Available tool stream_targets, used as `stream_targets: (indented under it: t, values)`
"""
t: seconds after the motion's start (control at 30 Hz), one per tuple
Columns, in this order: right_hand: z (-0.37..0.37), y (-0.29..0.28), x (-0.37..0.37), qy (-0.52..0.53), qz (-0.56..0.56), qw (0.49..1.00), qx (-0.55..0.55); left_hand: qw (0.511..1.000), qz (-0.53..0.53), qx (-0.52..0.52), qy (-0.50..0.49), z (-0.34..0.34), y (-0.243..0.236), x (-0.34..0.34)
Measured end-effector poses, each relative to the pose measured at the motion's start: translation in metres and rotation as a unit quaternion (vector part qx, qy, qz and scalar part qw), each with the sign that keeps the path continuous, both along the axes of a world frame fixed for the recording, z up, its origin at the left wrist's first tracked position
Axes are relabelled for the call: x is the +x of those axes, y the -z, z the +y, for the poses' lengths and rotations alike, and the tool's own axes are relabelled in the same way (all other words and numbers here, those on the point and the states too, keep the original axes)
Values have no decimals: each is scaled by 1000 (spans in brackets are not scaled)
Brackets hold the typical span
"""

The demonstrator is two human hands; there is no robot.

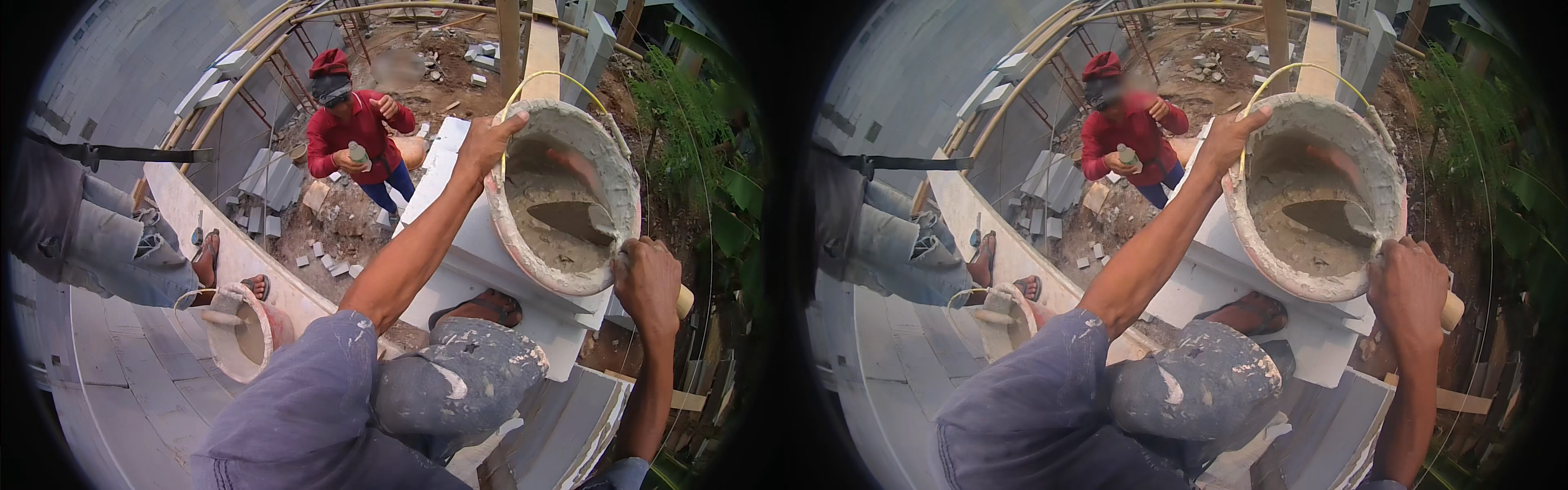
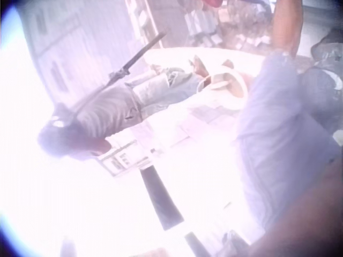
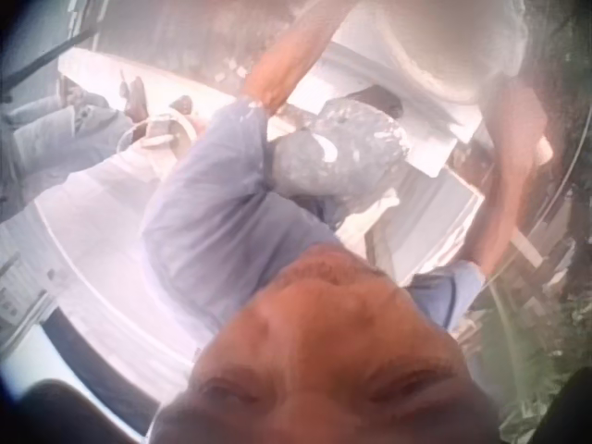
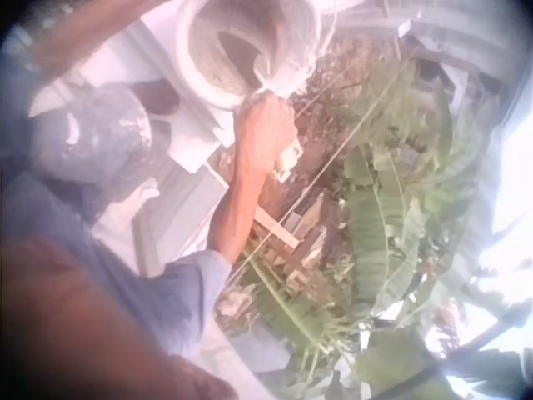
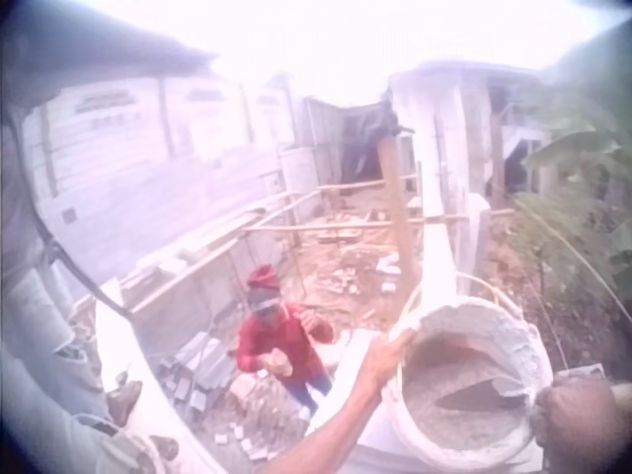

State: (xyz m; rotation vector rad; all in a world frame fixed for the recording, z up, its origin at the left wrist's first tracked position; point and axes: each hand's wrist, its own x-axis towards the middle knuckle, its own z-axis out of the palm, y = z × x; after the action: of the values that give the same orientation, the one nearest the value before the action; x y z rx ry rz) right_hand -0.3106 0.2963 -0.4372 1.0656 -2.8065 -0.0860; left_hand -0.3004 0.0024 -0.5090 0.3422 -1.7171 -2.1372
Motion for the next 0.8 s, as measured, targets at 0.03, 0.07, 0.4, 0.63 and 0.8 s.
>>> stream_targets:
  t: [0.03, 0.07, 0.4, 0.63, 0.8]
  values:
    - [-11, -4, -6, -22, 22, 999, 16, 1000, 1, 19, -5, -10, 10, 6]
    - [-22, -3, -10, -45, 40, 997, 38, 999, -1, 45, -11, -16, 19, 13]
    - [-109, -17, 80, -295, -401, 801, -331, 900, -23, -323, -292, 13, 139, 164]
    - [-290, 195, 113, -178, -558, 771, -251, 790, -463, -379, -138, 30, 198, 448]
    - [-379, 255, 120, -244, -396, 812, -352, 580, -512, -505, -384, 45, 169, 529]
